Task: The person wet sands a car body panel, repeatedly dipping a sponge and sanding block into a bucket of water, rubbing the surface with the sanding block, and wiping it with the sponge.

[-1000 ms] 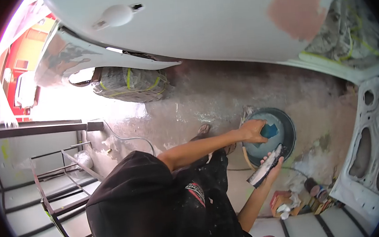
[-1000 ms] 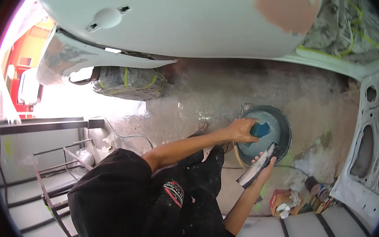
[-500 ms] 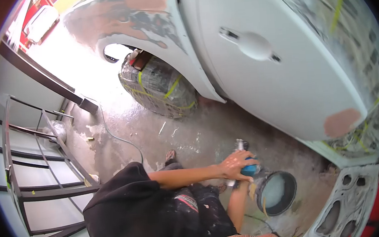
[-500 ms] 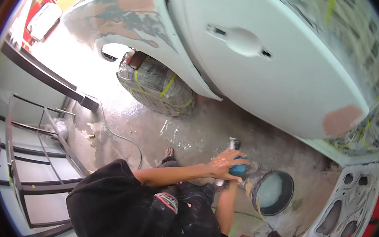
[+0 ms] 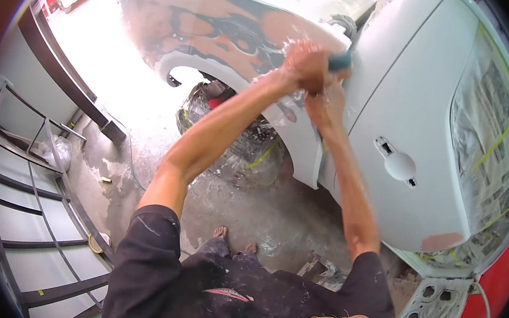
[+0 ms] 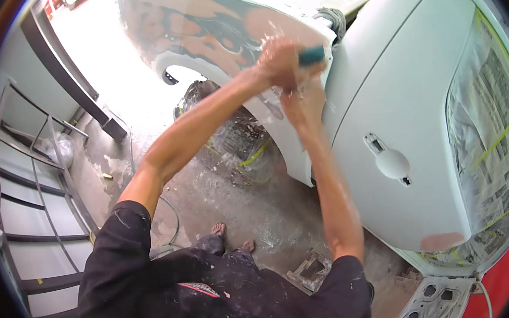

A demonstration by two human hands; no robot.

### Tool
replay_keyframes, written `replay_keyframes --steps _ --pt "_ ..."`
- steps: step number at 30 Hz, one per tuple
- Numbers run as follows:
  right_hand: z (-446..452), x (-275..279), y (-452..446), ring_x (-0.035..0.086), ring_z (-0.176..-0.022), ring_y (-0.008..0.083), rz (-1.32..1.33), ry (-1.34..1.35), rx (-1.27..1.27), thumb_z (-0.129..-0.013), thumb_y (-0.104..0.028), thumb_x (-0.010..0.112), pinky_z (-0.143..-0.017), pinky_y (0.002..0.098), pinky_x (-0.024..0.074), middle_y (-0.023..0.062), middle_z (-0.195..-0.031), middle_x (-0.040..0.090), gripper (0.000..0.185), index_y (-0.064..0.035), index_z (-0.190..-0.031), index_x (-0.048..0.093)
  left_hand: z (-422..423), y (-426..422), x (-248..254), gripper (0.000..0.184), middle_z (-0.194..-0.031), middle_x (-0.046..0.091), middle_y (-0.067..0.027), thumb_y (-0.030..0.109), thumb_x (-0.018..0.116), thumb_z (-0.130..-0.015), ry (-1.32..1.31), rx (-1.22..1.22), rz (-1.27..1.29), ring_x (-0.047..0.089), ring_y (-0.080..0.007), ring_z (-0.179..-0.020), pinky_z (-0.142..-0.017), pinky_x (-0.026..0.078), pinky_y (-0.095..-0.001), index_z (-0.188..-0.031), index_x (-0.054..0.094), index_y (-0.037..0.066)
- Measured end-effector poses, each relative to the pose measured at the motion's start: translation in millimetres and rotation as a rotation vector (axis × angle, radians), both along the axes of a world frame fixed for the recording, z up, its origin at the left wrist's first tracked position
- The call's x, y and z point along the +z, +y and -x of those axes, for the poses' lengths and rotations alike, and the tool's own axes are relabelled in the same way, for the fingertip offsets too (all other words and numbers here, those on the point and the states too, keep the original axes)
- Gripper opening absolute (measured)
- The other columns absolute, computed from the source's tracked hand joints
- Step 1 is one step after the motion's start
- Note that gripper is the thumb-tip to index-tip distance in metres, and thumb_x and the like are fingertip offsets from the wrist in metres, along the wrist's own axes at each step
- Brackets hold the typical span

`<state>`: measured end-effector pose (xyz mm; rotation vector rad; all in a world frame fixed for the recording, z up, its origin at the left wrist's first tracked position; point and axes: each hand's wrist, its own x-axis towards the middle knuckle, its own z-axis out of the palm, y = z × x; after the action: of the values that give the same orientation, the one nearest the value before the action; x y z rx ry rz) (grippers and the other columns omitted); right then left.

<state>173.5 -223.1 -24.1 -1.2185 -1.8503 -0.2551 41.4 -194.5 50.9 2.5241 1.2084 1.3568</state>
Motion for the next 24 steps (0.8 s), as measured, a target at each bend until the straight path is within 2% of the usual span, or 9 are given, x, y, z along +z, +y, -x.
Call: replay_keyframes --steps 2,5,8,10,11,14,18,21,24 --pt "5.7 40.5 24.0 0.063 -0.104 0.0416 -0.147 -0.255 0.012 -0.081 -0.007 0.071 -0.088 0.0512 0.0505 0.0199 -0.109 0.067 0.045 -0.0082 -0.126 0.068 18.2 59.1 11.2 0.050 -0.083 0.075 -0.0149 0.056 0.075 -0.087 -0.414 -0.170 0.223 0.074 -0.0371 -0.081 -0.084 0.058 -0.0467 -0.095 0.079 0.007" --pt "-3.3 51.0 43.3 0.057 -0.118 0.0303 -0.105 -0.635 -0.126 -0.081 -0.006 0.071 -0.103 0.0469 0.0435 0.0140 -0.123 0.063 0.062 -0.0162 -0.141 0.063 63.0 159.0 -10.0 0.056 -0.086 0.077 -0.0150 0.060 0.075 -0.087 -0.296 0.236 -0.256 0.074 -0.0378 -0.082 -0.083 0.059 -0.0460 -0.098 0.078 0.005" --pt "-33.2 40.5 38.9 0.058 -0.116 0.0299 -0.261 -0.668 -0.088 -0.080 -0.003 0.071 -0.102 0.0460 0.0444 0.0127 -0.124 0.063 0.068 -0.0184 -0.146 0.061 120.2 227.0 -23.4 0.056 -0.091 0.079 -0.0147 0.064 0.070 -0.089 -0.148 0.537 -0.772 0.076 -0.0329 -0.082 -0.079 0.060 -0.0445 -0.097 0.079 0.009" --pt "-45.2 40.5 32.0 0.058 -0.114 0.0285 -0.250 -0.722 -0.121 -0.083 -0.003 0.068 -0.101 0.0448 0.0450 0.0113 -0.132 0.063 0.067 -0.0195 -0.147 0.062 142.2 229.8 -12.2 0.039 -0.097 0.075 -0.0176 0.043 0.070 -0.095 -0.320 0.332 -0.602 0.070 -0.0382 -0.095 -0.087 0.052 -0.0489 -0.093 0.073 0.004" --pt "-48.7 40.0 33.0 0.058 -0.113 0.0281 -0.239 -0.747 -0.118 -0.083 -0.003 0.067 -0.100 0.0443 0.0453 0.0110 -0.134 0.063 0.066 -0.0196 -0.147 0.062 150.2 225.7 -4.1 0.035 -0.092 0.074 -0.0162 0.039 0.077 -0.090 -0.454 0.272 -0.192 0.070 -0.0372 -0.093 -0.083 0.053 -0.0488 -0.088 0.071 0.004" --pt "-40.2 41.2 48.5 0.058 -0.109 0.0258 -0.275 -0.823 -0.118 -0.086 -0.008 0.064 -0.097 0.0413 0.0461 0.0100 -0.136 0.063 0.061 -0.0196 -0.146 0.064 161.1 239.1 2.6 0.036 -0.088 0.072 -0.0169 0.039 0.079 -0.088 -0.542 0.031 0.016 0.069 -0.0373 -0.091 -0.081 0.054 -0.0484 -0.089 0.071 0.005" --pt "45.5 41.5 107.5 0.060 -0.103 0.0252 -0.358 -0.902 -0.061 -0.091 -0.019 0.063 -0.092 0.0404 0.0469 0.0089 -0.129 0.063 0.051 -0.0146 -0.141 0.065 166.0 262.8 -17.6 0.038 -0.089 0.073 -0.0205 0.042 0.077 -0.089 -0.469 0.178 -0.359 0.070 -0.0399 -0.090 -0.085 0.053 -0.0494 -0.088 0.072 0.004" --pt "130.4 27.7 168.1 0.059 -0.104 0.0251 -0.503 -0.910 -0.120 -0.093 -0.031 0.064 -0.091 0.0409 0.0469 0.0084 -0.123 0.062 0.049 -0.0126 -0.138 0.066 174.7 278.5 -22.9 0.040 -0.092 0.074 -0.0218 0.045 0.076 -0.091 -0.428 0.088 -0.327 0.071 -0.0403 -0.092 -0.086 0.053 -0.0498 -0.090 0.073 0.004" --pt "173.3 25.3 184.1 0.059 -0.101 0.0246 -0.460 -0.757 -0.010 -0.085 -0.012 0.066 -0.088 0.0402 0.0485 0.0064 -0.123 0.063 0.057 -0.0176 -0.142 0.065 202.5 271.6 -9.7 0.048 -0.093 0.074 -0.0247 0.050 0.072 -0.092 -0.481 -0.009 -0.048 0.073 -0.0394 -0.093 -0.084 0.055 -0.0480 -0.091 0.075 0.002"
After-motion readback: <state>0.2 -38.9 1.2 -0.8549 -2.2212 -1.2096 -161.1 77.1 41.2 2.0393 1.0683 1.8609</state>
